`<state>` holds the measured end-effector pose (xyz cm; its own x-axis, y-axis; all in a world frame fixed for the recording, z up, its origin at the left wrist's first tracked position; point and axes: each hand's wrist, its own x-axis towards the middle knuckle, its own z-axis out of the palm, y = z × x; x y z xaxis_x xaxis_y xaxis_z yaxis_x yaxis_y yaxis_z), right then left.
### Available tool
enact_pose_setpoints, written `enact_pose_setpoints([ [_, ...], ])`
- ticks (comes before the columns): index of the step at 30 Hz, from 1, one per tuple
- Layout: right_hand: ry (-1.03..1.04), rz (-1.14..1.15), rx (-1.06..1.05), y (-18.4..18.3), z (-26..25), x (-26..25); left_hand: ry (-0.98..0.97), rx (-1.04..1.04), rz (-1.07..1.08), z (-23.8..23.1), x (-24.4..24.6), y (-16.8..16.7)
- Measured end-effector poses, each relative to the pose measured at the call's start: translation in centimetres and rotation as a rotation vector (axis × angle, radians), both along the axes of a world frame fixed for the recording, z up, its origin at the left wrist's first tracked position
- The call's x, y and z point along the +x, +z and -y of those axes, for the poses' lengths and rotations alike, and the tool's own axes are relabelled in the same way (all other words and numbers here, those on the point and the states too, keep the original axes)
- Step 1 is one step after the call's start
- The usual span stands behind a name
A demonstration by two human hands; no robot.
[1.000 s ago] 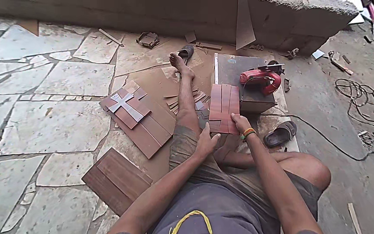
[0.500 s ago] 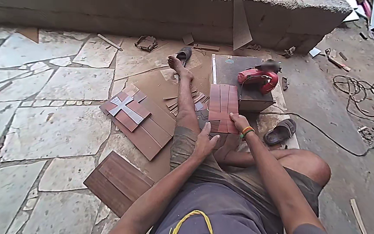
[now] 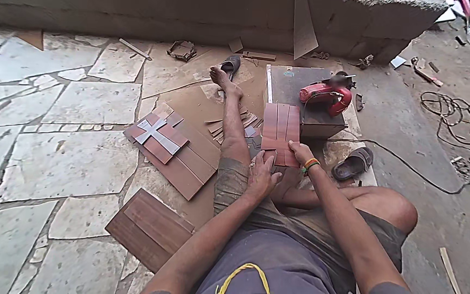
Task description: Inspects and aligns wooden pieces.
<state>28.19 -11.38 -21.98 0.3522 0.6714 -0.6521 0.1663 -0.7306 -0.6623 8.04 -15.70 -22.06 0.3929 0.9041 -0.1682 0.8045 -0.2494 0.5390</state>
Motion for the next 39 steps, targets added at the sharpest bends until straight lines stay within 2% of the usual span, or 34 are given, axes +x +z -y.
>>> enact_pose_setpoints([
  [3, -0.006, 0.0, -0.008, 0.0, 0.0, 0.0, 0.018, 0.105, 0.07, 0.5, -0.1, -0.9],
  [7, -0.013, 0.012, -0.022, 0.2, 0.0, -0.2, -0.089, 0.154, 0.021, 1.5, -0.4, -0.2],
  [10, -0.018, 0.011, -0.017, 0.3, 0.0, -0.2, -0.12, 0.254, 0.084, 2.2, -1.0, -0.5],
  [18, -0.032, 0.008, -0.013, 0.0, 0.0, -0.3, 0.045, 0.201, 0.178, 0.3, -0.7, -0.5],
  [22, -0.026, 0.009, -0.015, 0.2, 0.0, -0.3, 0.228, -0.061, 0.357, -1.3, -1.1, -0.1],
  [27, -0.028, -0.005, -0.003, 0.0, 0.0, -0.2, 0.535, -0.24, 0.663, -2.2, -2.3, -0.2],
  [30, -0.011, -0.013, 0.003, 0.1, 0.0, -0.2, 0.687, -0.424, 0.737, -3.2, -2.3, -1.0],
  [33, -0.018, -0.03, 0.012, -0.1, 0.1, 0.0, 0.597, -0.562, 0.773, -4.7, -1.7, -2.0],
  [36, -0.01, -0.038, 0.015, -0.2, 0.1, 0.2, 0.549, -0.78, 0.975, -6.0, -0.8, -2.5],
  [39, -0.014, -0.042, 0.003, 0.1, 0.5, 0.4, 0.524, -0.843, 1.088, -6.6, -0.9, -3.3],
])
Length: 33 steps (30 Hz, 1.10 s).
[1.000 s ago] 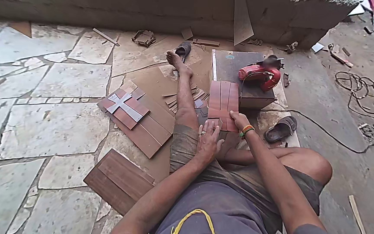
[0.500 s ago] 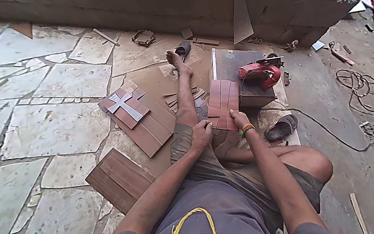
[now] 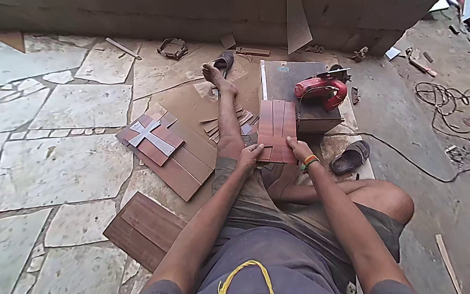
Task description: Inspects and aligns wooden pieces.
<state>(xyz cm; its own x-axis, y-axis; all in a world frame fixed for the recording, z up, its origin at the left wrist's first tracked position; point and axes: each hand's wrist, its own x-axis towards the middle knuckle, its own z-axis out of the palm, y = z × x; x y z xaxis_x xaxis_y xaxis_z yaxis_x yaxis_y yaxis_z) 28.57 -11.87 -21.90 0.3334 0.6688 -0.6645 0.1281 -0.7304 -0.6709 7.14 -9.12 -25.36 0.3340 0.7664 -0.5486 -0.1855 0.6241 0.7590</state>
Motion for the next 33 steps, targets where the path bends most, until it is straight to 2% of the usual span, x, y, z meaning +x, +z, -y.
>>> enact_pose_setpoints([
  [4, -0.03, -0.029, -0.006, -0.8, 0.7, 0.9, 0.016, -0.044, 0.095, 0.0, -0.7, -0.9],
  [9, -0.09, -0.207, -0.102, 0.4, 2.6, 1.4, 0.005, -0.063, 0.169, -0.3, -0.8, -0.5],
  [17, -0.011, -0.231, -0.118, 2.1, 4.1, 2.0, -0.005, -0.07, 0.215, -0.5, -0.9, -0.8],
  [21, 0.171, -0.134, -0.142, 2.2, 4.6, 3.6, -0.01, -0.035, 0.222, -0.5, -1.0, -1.0],
  [25, 0.244, 0.018, -0.158, 2.3, 4.6, 5.4, -0.003, -0.041, 0.238, -0.5, -1.0, -1.0],
  [30, 0.215, 0.266, -0.211, 2.4, 4.3, 6.3, 0.02, -0.056, 0.239, -0.6, -1.0, -0.3],
  [33, 0.086, 0.23, -0.192, 2.5, 4.1, 6.1, 0.027, -0.062, 0.265, -0.5, -1.0, 0.6],
])
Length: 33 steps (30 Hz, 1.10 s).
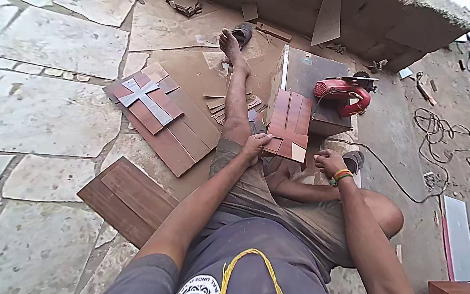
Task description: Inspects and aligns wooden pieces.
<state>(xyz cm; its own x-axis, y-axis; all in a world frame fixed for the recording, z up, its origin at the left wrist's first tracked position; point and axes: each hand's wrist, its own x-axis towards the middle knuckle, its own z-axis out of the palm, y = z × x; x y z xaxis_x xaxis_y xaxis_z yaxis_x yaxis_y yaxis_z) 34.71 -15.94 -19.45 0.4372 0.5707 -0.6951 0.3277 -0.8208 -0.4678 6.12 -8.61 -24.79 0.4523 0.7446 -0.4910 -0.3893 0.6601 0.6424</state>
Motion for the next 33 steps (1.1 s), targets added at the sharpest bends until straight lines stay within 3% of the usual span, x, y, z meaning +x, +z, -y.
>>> enact_pose_setpoints([
  [9, -0.389, -0.68, 0.288, 2.6, -0.2, -4.5, 0.054, -0.107, 0.065, -0.2, 1.4, 5.5],
  [14, -0.494, -0.732, 0.464, 5.3, -0.7, -6.0, 0.065, -0.124, 0.078, -1.0, 2.0, 8.7],
  [21, -0.731, -0.796, 0.523, 8.9, -2.1, -6.1, 0.068, -0.072, 0.145, -1.8, 2.9, 11.9],
  [33, -0.781, -0.904, 0.554, 9.5, -2.8, -4.2, 0.099, -0.073, 0.166, -1.4, 4.5, 13.9],
])
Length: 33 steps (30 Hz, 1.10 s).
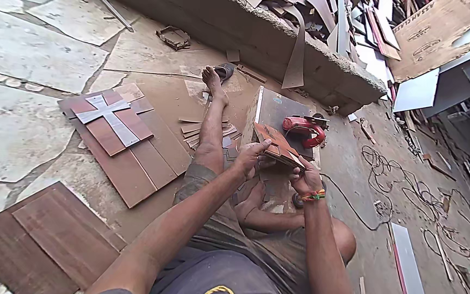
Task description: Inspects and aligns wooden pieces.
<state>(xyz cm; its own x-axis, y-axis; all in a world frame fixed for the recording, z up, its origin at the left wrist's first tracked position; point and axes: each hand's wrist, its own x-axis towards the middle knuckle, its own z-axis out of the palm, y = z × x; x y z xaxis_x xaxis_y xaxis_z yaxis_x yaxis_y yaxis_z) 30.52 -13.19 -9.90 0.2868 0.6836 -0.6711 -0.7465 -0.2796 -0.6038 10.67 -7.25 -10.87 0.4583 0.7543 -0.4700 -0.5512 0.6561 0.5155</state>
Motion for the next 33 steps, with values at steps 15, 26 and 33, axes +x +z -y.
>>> enact_pose_setpoints([
  [15, 0.017, -0.221, 0.12, -2.8, 1.5, 2.2, -0.036, 0.177, -0.079, 0.6, 1.6, -0.8],
  [26, -0.016, -0.217, 0.147, -3.7, 2.1, 2.3, -0.047, 0.241, -0.145, 1.1, 2.3, -1.5],
  [33, 0.005, -0.237, 0.161, -4.0, 2.3, 2.5, -0.053, 0.249, -0.151, 1.3, 2.4, -1.6],
])
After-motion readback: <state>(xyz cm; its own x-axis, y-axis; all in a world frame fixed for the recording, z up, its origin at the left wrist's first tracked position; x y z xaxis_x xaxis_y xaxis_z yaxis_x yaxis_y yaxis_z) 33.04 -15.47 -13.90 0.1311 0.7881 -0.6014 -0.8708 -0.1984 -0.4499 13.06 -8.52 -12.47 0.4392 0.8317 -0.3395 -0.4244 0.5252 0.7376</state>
